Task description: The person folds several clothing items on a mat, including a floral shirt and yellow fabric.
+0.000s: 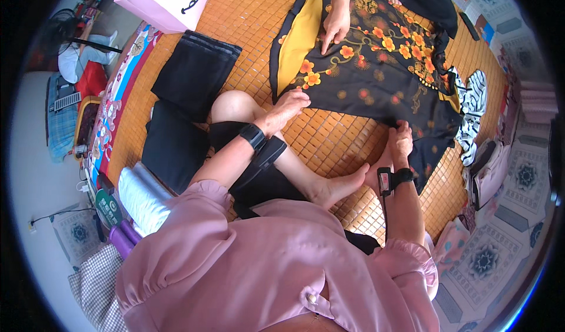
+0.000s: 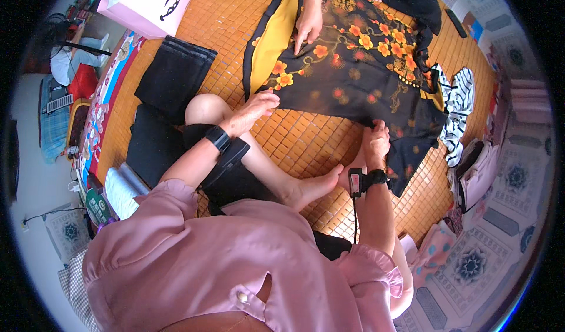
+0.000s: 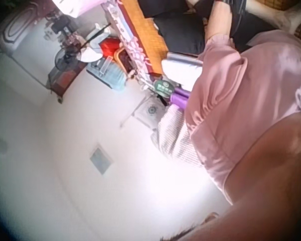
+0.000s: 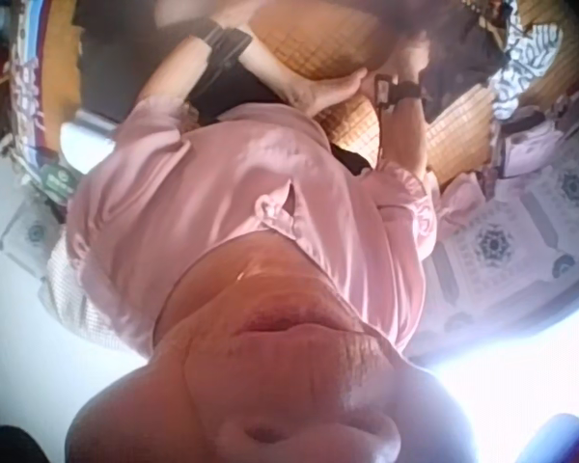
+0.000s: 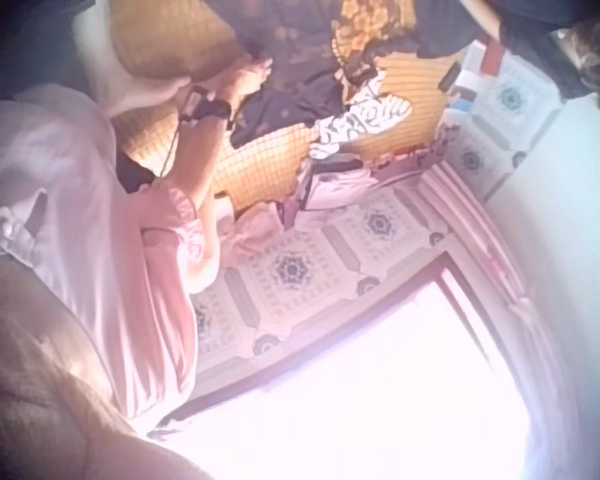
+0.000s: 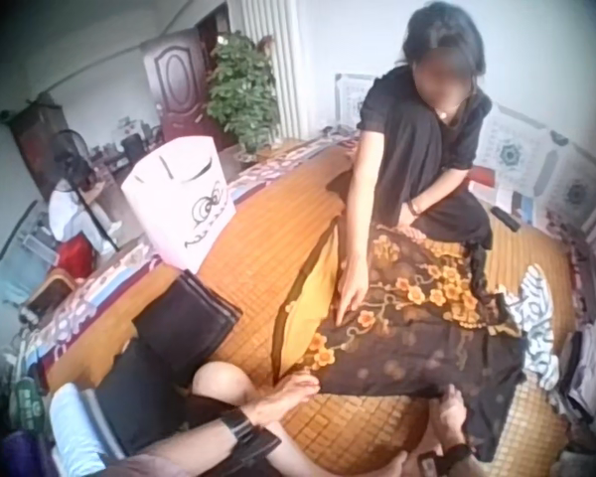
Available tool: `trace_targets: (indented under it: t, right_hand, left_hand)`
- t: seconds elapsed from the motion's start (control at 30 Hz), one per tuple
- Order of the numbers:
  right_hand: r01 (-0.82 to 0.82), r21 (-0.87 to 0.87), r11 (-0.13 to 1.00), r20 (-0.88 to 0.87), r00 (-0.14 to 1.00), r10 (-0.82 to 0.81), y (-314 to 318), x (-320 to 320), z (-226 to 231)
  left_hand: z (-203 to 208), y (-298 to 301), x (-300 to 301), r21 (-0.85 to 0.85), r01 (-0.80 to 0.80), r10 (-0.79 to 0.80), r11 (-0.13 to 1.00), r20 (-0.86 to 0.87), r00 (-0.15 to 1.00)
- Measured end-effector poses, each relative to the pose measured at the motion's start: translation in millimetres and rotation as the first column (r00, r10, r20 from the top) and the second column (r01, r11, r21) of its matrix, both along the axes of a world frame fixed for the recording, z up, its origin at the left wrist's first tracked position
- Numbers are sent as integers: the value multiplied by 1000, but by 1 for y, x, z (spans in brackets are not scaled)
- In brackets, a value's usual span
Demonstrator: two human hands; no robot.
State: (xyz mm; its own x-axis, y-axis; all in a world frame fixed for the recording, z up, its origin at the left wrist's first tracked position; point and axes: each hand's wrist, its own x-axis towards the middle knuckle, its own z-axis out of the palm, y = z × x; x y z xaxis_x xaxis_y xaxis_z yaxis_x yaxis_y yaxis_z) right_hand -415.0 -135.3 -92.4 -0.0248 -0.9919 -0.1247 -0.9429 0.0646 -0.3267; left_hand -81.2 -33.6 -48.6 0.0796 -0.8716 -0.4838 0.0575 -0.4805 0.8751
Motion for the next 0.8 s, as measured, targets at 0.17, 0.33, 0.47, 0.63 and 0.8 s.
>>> trace_targets:
  t: [0.17,0.33,0.47,0.63,0.8]
  right_hand:
    - [17,-1,1000,19,1000,-17,2,-4,-4]
    - [28,-2,1000,38,999,-28,1,1,0]
    - [56,-7,998,55,997,-56,1,-4,-3]
    - [33,1,999,3,999,-33,1,0,0]
    - [37,20,999,17,999,-37,1,-1,-1]
  left_hand:
    - [4,-9,2,15,88,-88,996,24,996]
    - [-42,-2,5,-37,179,-155,983,351,923]
    - [-53,-7,4,-70,212,-155,975,471,869]
    - [-40,-5,-2,15,176,-168,984,373,913]
    - [-35,8,-23,-93,16,3,996,205,979]
